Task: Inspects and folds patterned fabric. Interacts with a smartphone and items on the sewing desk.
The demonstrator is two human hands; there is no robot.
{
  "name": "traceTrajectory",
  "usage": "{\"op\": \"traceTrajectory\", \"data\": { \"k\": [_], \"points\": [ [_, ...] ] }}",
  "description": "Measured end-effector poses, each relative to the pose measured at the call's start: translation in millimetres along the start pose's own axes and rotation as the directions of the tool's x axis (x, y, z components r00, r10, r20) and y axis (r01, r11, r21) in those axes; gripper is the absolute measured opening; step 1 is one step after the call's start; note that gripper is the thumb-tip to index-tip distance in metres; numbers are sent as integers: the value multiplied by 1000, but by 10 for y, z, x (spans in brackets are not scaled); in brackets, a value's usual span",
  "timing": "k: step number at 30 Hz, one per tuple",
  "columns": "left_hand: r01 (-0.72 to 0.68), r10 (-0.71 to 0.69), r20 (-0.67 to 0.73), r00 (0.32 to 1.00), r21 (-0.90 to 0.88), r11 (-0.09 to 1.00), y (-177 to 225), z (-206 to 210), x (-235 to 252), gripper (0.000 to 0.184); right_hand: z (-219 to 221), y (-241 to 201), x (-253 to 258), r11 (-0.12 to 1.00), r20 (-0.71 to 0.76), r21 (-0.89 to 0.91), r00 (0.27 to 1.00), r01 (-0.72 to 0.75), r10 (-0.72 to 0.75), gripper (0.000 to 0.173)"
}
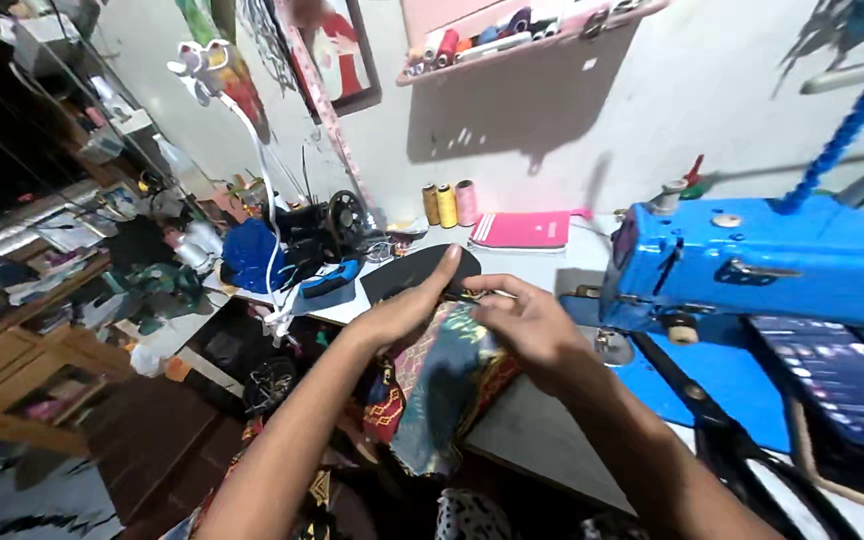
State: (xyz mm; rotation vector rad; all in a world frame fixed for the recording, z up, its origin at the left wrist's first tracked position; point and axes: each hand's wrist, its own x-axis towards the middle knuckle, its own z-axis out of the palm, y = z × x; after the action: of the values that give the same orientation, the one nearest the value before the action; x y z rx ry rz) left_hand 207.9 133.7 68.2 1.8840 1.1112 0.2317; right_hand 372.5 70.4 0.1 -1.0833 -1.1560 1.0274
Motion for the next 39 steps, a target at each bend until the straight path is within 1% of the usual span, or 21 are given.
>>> {"op": "traceTrajectory", "data": {
  "k": [4, 6, 7, 9, 12, 14, 16, 19, 21, 22, 23, 24, 25, 26, 28, 30, 31, 33, 34, 36, 39],
  "points": [
    [-54, 55, -8, 998, 104, 993, -297, -45, -58, 76, -259, 177, 113, 998, -208, 22, 976, -60, 63, 30],
    [-215, 271, -127, 954, 337, 916, -449, 20, -117, 49, -273, 306, 147, 998, -204, -62, 979, 5, -17, 31],
    [-289, 410, -176, 895, 473, 832, -533, 61, -127, 36, -275, 357, 165, 993, -191, -108, 980, 39, -59, 32],
    [-341, 590, -241, 770, 627, 701, -710, 149, -105, 28, -275, 417, 181, 979, -137, -187, 984, 86, -113, 27],
    [-337, 649, -327, 687, 648, 683, -895, 213, -44, 30, -241, 460, 191, 963, -1, -253, 995, 94, -97, 33],
    [-353, 684, -340, 645, 661, 662, -958, 220, 12, 30, -235, 485, 202, 950, 44, -290, 994, 113, -105, 27],
    [-379, 746, -304, 593, 711, 592, -989, 264, 66, 31, -242, 461, 207, 979, 28, -199, 999, 37, -32, 25],
    [-326, 826, -343, 448, 797, 508, -1075, 534, 15, 17, -240, 323, 220, 959, -10, 124, 966, -255, 258, 32],
    [-145, 806, -529, 266, 804, 576, -1229, 796, -143, 13, -240, 229, 194, 922, 10, 235, 949, -307, 314, 30],
    [-48, 740, -638, 213, 750, 660, -1330, 886, -236, 24, -244, 202, 150, 928, 76, 248, 960, -278, 268, 28],
    [14, 647, -726, 234, 668, 744, -1456, 928, -340, 41, -226, 182, 87, 945, 168, 236, 968, -225, 189, 28],
    [34, 527, -792, 309, 563, 826, -1603, 932, -455, 55, -161, 169, 14, 963, 262, 208, 958, -173, 116, 28],
    [35, 395, -834, 385, 441, 897, -1744, 918, -585, 55, -56, 137, -65, 977, 362, 146, 928, -154, 93, 27],
    [20, 291, -859, 421, 329, 944, -1851, 879, -717, 43, 67, 91, -139, 987, 441, 62, 892, -147, 105, 26],
    [-29, 205, -856, 475, 217, 976, -1959, 672, -995, 22, 283, 63, -211, 983, 567, -60, 804, -176, 179, 33],
    [-160, 238, -817, 525, 180, 971, -1966, 304, -1273, 12, 338, 106, -237, 973, 628, -30, 753, -227, 195, 36],
    [-240, 289, -790, 541, 184, 953, -1911, 73, -1369, 12, 298, 124, -250, 976, 622, 21, 768, -215, 156, 34],
    [-297, 392, -692, 606, 260, 919, -1610, -378, -1404, 13, 131, 113, -245, 978, 533, 110, 841, -175, 91, 31],
    [-305, 428, -612, 665, 301, 904, -1404, -563, -1309, 11, 40, 88, -221, 979, 456, 127, 886, -160, 85, 31],
    [-311, 477, -447, 757, 395, 864, -953, -795, -848, 13, -131, 55, -97, 990, 236, 105, 969, -96, 69, 30],
    [-230, 382, -253, 889, 476, 849, -421, -873, 107, 14, -410, 158, 297, 968, -84, -216, 991, -125, 109, 38]
  ]
}}
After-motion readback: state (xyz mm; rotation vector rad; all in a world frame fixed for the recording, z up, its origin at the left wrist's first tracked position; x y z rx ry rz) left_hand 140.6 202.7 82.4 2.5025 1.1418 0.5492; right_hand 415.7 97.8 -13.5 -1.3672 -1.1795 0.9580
